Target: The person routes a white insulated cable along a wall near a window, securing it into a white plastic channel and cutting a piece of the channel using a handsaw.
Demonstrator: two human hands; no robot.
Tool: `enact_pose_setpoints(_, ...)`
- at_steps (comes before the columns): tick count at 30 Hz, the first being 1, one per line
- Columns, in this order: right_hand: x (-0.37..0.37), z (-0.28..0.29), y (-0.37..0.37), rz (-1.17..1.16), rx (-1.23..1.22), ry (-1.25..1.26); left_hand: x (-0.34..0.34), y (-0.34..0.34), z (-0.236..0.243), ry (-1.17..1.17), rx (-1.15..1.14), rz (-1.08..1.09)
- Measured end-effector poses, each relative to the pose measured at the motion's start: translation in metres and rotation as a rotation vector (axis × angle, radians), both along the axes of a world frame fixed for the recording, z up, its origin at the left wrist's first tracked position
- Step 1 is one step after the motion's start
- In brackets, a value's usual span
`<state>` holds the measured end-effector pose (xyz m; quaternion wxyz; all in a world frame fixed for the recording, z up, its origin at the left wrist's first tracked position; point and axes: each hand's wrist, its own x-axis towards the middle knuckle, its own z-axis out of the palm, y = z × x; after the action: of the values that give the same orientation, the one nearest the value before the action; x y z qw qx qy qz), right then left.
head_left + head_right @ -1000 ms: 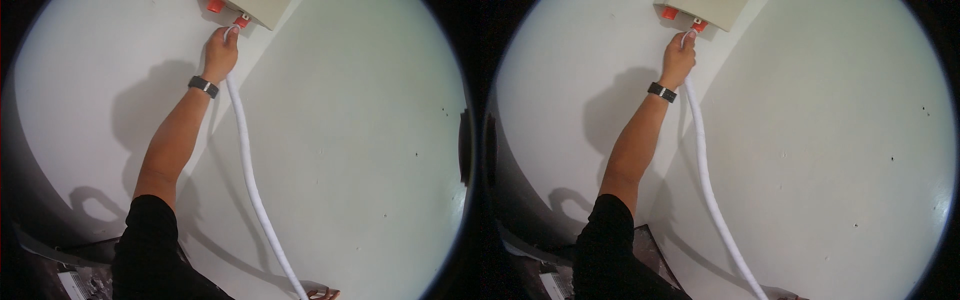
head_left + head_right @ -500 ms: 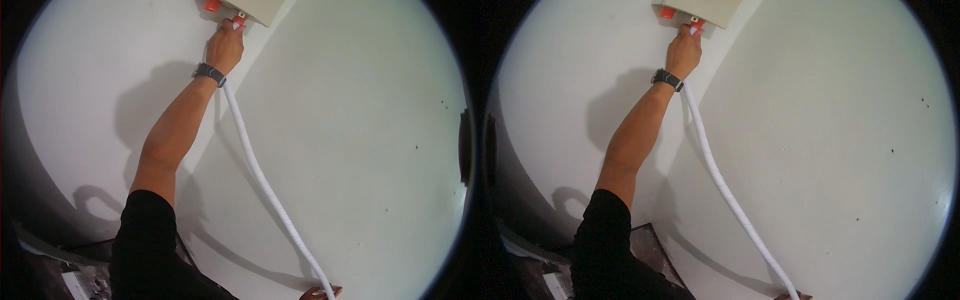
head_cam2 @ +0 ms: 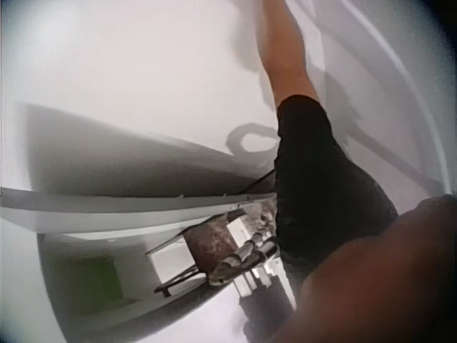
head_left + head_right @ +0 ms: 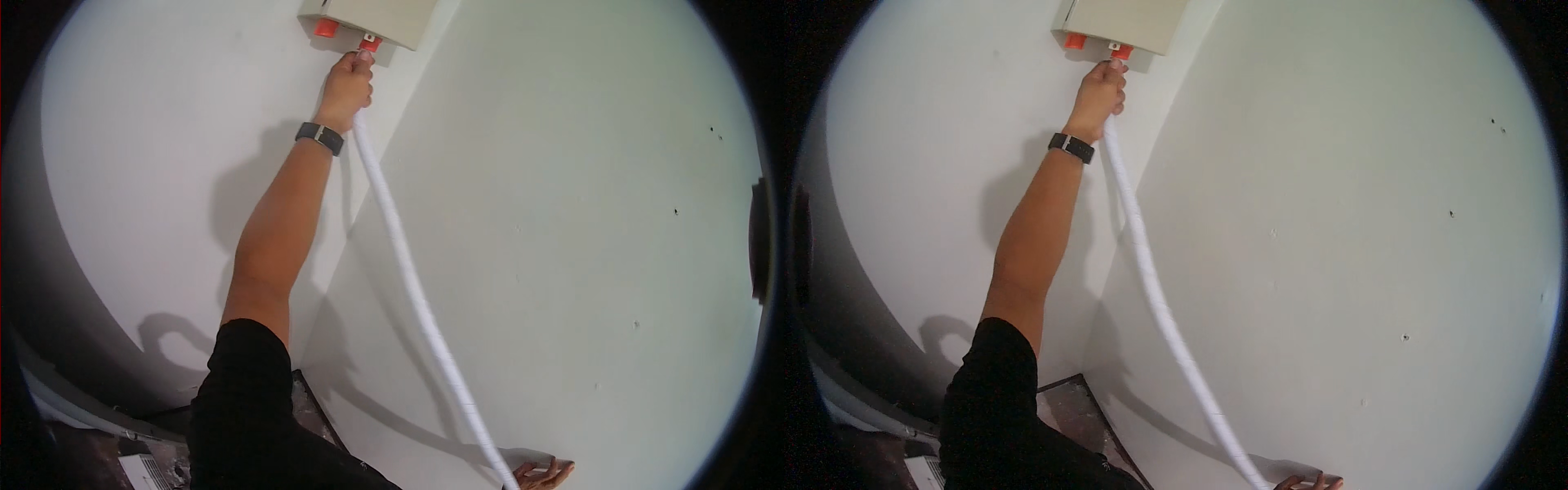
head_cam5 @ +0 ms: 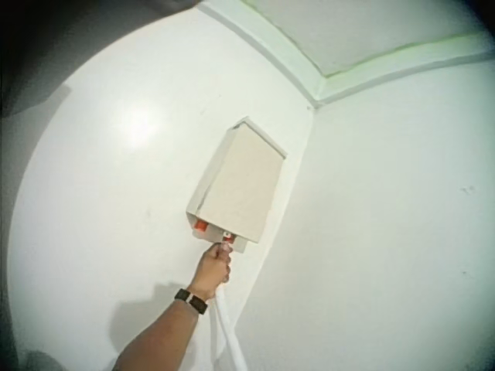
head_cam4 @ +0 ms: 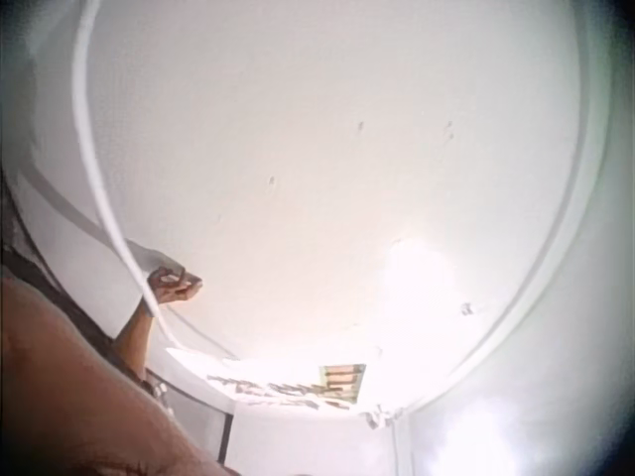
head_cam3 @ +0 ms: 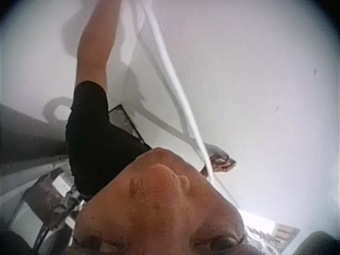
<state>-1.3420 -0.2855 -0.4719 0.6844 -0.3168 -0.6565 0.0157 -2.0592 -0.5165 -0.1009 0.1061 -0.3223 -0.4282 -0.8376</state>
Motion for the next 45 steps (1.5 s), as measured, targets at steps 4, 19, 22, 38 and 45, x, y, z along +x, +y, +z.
enact_pose_setpoints(4, -0.020, 0.026, -0.005, -0.467, 0.382, -0.355, -0.012, -0.003, -0.002, 0.340, -0.255, 0.911)
enact_pose_setpoints(19, 0.013, 0.012, -0.001, -0.434, 0.171, -0.434, -0.012, 0.003, -0.002, 0.118, 0.300, -0.756)
enact_pose_setpoints(22, -0.013, 0.038, -0.014, -0.550, 0.291, -0.498, -0.012, -0.009, -0.006, 0.117, 0.347, -0.642)
enact_pose_setpoints(38, 0.014, 0.008, 0.034, -0.225, 0.262, -0.308, 0.006, 0.001, 0.006, -0.136, 0.260, -0.500)
enact_pose_setpoints(45, 0.011, 0.046, 0.019, -0.400, 0.518, -0.596, -0.015, 0.016, -0.010, 0.001, 0.492, -0.969)
